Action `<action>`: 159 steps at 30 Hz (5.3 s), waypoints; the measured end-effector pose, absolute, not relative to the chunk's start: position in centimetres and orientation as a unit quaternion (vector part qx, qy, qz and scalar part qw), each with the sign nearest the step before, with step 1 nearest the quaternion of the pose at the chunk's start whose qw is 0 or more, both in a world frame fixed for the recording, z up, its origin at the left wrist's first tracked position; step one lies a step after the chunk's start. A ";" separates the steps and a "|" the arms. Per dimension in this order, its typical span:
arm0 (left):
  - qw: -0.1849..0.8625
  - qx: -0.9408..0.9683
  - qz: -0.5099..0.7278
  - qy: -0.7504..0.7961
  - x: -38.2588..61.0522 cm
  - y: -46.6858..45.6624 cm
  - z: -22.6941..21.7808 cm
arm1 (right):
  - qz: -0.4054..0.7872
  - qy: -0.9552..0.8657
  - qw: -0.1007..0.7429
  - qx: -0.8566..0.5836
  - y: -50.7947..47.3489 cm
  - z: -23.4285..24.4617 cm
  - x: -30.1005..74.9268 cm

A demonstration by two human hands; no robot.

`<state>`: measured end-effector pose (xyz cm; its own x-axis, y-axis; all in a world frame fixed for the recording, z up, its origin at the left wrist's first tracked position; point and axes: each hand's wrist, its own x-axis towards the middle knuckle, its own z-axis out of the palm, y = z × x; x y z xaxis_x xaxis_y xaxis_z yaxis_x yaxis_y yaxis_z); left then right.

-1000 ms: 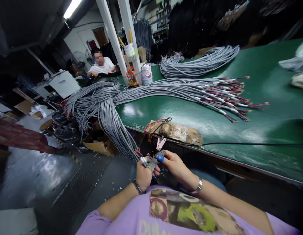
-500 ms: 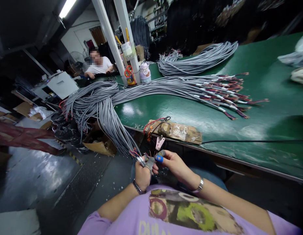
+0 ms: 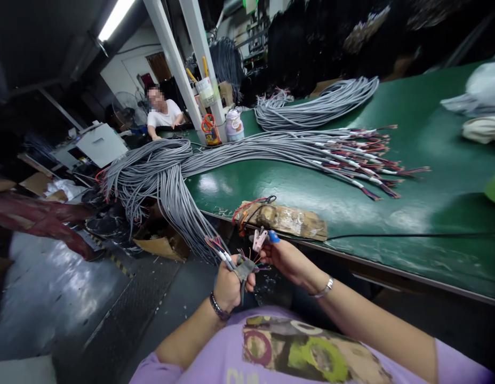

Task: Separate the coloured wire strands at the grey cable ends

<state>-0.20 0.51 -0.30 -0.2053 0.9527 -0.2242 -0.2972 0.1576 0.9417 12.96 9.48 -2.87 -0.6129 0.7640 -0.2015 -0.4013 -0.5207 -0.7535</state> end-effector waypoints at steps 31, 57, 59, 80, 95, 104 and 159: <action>0.504 0.287 0.611 0.538 1.0 0.2 0.1 | 0.829 -0.301 0.404 -0.242 9.4 -2.1 12.1; 0.496 0.257 0.626 0.544 1.2 -0.1 -0.2 | 0.873 -0.248 0.369 -0.201 9.5 -2.3 11.7; 0.492 0.248 0.632 0.545 1.3 0.1 0.0 | 0.865 -0.257 0.380 -0.204 9.5 -2.3 11.7; 0.483 0.255 0.626 0.557 1.3 0.2 -0.9 | 0.888 -0.261 0.325 -0.194 9.3 -2.8 12.3; 0.501 0.371 0.547 0.559 0.6 -0.7 -2.6 | 0.759 -0.532 0.267 -0.265 7.6 -1.0 13.1; 0.486 0.277 0.632 0.536 0.5 -0.3 -0.9 | 0.867 -0.327 0.284 -0.247 9.5 -2.9 13.4; 0.460 0.299 0.619 0.563 1.0 -0.3 -1.8 | 0.757 -0.465 0.337 -0.310 6.1 -0.7 12.7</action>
<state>1.00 -0.32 -1.83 -0.3990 0.9050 -0.1477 -0.2332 0.0557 0.9708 12.70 6.10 -0.69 -0.5802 0.7995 -0.1556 -0.2225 -0.3393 -0.9140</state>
